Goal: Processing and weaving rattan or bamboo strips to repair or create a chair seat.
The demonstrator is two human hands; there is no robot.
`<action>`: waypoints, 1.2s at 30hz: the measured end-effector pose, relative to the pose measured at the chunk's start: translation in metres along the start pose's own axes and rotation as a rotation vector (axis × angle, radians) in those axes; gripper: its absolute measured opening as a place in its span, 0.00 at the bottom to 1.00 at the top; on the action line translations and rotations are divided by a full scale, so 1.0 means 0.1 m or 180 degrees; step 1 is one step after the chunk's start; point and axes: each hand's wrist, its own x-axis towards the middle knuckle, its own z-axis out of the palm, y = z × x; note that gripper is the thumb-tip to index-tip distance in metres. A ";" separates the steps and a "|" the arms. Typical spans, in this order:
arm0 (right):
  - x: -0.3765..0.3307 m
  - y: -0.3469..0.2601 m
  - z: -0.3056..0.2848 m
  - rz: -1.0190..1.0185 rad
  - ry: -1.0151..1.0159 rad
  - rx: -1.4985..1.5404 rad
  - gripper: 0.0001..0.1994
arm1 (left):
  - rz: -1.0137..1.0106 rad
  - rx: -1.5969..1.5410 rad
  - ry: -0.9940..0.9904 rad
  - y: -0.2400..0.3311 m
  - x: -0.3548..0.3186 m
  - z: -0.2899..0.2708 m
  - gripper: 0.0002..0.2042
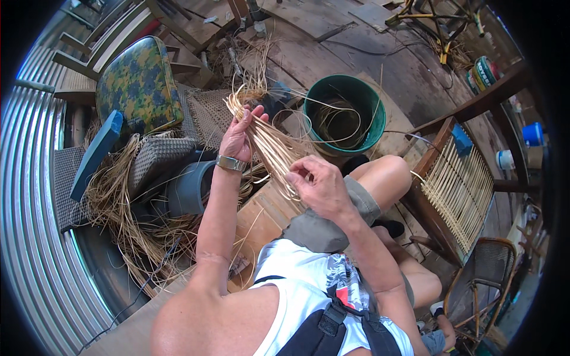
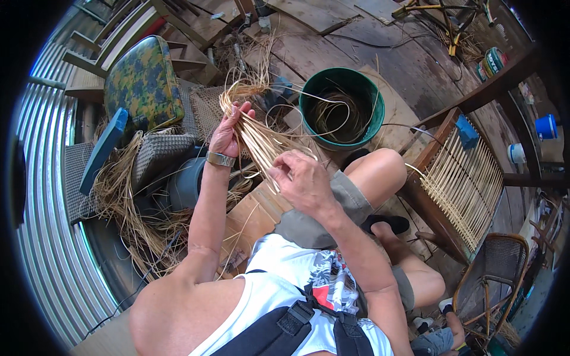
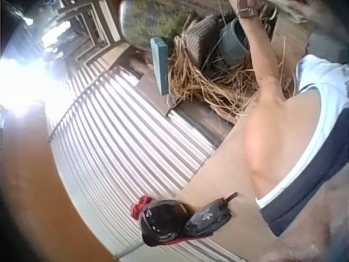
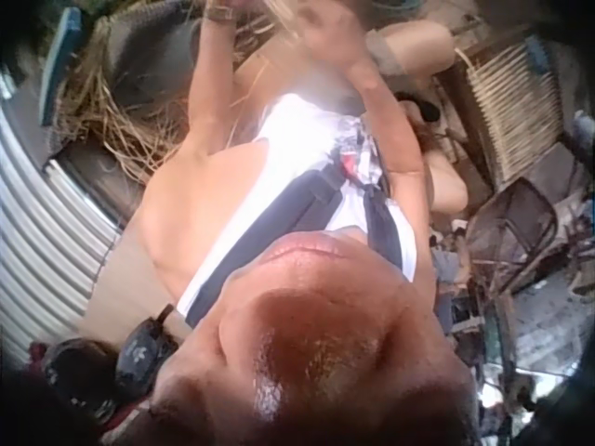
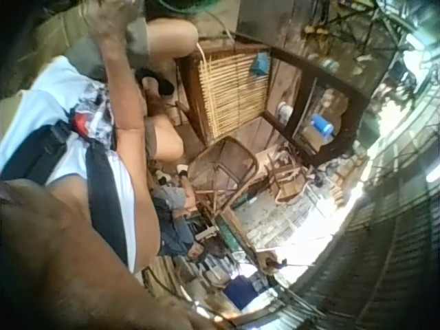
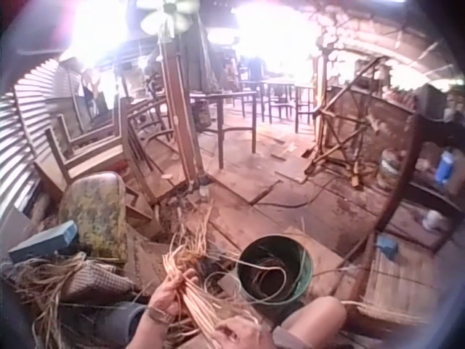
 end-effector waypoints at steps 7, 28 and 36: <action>-0.03 0.11 0.19 0.0238 -0.0013 0.0086 0.09 | 0.0015 -0.0723 -0.0755 -0.02 -0.05 -0.12 0.14; 0.08 0.37 0.34 0.0762 0.0130 0.1474 0.09 | -0.0433 -0.1309 -0.0730 -0.06 -0.05 -0.49 0.15; 0.11 0.30 0.38 0.0823 0.0191 0.0933 0.07 | -0.0249 -0.0933 -0.0613 -0.11 -0.10 -0.47 0.16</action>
